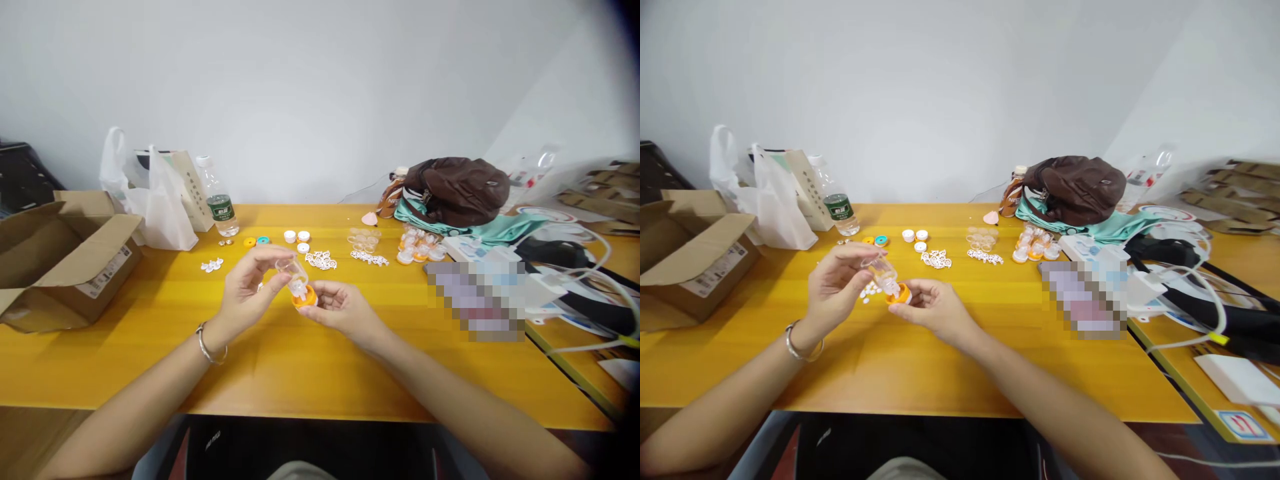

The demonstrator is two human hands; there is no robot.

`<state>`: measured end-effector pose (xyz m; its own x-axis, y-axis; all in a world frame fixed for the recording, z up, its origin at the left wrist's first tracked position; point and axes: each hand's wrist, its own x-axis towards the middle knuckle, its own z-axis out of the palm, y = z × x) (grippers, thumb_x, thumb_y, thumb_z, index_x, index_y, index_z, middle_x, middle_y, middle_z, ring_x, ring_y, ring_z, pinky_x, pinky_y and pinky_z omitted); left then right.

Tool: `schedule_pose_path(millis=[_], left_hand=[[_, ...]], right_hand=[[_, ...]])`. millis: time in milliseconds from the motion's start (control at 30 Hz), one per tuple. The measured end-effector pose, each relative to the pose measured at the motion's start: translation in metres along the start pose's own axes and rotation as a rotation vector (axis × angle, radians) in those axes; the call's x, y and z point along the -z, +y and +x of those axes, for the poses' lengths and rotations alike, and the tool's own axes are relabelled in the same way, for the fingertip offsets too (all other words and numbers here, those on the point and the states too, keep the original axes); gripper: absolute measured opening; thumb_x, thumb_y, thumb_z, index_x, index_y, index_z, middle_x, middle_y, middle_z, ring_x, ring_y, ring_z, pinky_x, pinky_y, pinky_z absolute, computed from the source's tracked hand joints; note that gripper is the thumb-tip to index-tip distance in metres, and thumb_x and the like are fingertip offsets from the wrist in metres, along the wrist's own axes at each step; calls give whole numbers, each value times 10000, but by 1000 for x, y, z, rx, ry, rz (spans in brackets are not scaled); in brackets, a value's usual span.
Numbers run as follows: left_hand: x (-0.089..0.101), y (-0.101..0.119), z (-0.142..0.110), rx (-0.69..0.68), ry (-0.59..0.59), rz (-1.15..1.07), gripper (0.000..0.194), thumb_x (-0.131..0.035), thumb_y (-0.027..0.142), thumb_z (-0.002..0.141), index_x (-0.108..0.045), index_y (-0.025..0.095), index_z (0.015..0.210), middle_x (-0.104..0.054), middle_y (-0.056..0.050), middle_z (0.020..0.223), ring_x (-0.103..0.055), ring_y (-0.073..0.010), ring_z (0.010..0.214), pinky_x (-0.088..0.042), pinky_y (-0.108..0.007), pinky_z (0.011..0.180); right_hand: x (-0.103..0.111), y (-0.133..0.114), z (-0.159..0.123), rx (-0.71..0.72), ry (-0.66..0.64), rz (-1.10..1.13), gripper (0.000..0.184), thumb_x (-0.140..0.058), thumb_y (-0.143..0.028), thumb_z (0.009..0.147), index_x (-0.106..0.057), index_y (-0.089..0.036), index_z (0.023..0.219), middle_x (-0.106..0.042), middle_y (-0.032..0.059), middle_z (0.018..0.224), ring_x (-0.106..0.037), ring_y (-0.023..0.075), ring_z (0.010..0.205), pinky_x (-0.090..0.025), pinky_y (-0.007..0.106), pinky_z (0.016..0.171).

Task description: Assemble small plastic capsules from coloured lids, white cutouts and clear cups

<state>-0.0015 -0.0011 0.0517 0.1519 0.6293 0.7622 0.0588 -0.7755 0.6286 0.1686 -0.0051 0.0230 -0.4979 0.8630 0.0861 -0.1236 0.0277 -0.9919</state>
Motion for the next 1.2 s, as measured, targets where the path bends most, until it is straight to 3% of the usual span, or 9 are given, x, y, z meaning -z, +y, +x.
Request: schedule_pose_path(millis=[200, 367, 500, 633, 800, 1033, 1200], left_hand=[[-5, 4, 3, 14, 15, 11, 198, -562, 184, 786, -567, 193, 984, -582, -59, 961, -572, -150, 899, -487, -285, 783], [-14, 3, -1, 63, -125, 61, 199, -589, 176, 763, -578, 184, 961, -597, -65, 923, -566, -139, 821, -483, -280, 740], [-16, -1, -2, 14, -141, 71, 213, -608, 152, 743, -592, 187, 952, -612, -66, 931, -558, -151, 865, -472, -288, 762], [-18, -4, -5, 50, -149, 48, 222, -622, 158, 732, -604, 188, 952, -619, -66, 933, -557, -157, 892, -469, -287, 773], [-20, 1, -8, 178, -103, -101, 156, -602, 164, 751, -606, 172, 907, -618, -56, 902, -564, -139, 885, -458, -269, 802], [-12, 0, -11, 424, -279, -469, 172, -521, 264, 821, -571, 152, 941, -624, -87, 955, -602, -147, 811, -481, -271, 719], [-10, -2, -14, 424, -282, -474, 165, -512, 250, 828, -562, 153, 952, -624, -87, 958, -603, -144, 818, -479, -270, 729]], right_hand=[[4, 1, -6, 48, 80, 19, 278, -689, -291, 646, -631, -197, 902, -617, -11, 781, -540, 77, 641, -440, 207, 623], [3, -1, -11, 98, 77, 25, 240, -680, -294, 660, -632, -204, 877, -624, -5, 812, -549, 89, 673, -446, 218, 641], [2, 0, -15, 113, 107, 54, 231, -682, -293, 662, -634, -215, 874, -616, -15, 756, -541, 79, 618, -453, 218, 624], [2, 1, -17, 112, 153, 51, 254, -690, -291, 656, -637, -198, 886, -608, -9, 697, -546, 82, 596, -462, 215, 598], [0, 1, -17, 117, 122, 95, 221, -698, -248, 649, -643, -172, 848, -616, -11, 687, -547, 70, 578, -469, 205, 593], [-5, 11, -17, 61, -60, 323, 192, -690, -308, 658, -648, -139, 740, -614, -6, 597, -553, 72, 503, -449, 191, 498], [-10, 13, -17, 51, -21, 290, 182, -689, -298, 662, -647, -135, 733, -614, -6, 604, -556, 68, 506, -450, 189, 508]])
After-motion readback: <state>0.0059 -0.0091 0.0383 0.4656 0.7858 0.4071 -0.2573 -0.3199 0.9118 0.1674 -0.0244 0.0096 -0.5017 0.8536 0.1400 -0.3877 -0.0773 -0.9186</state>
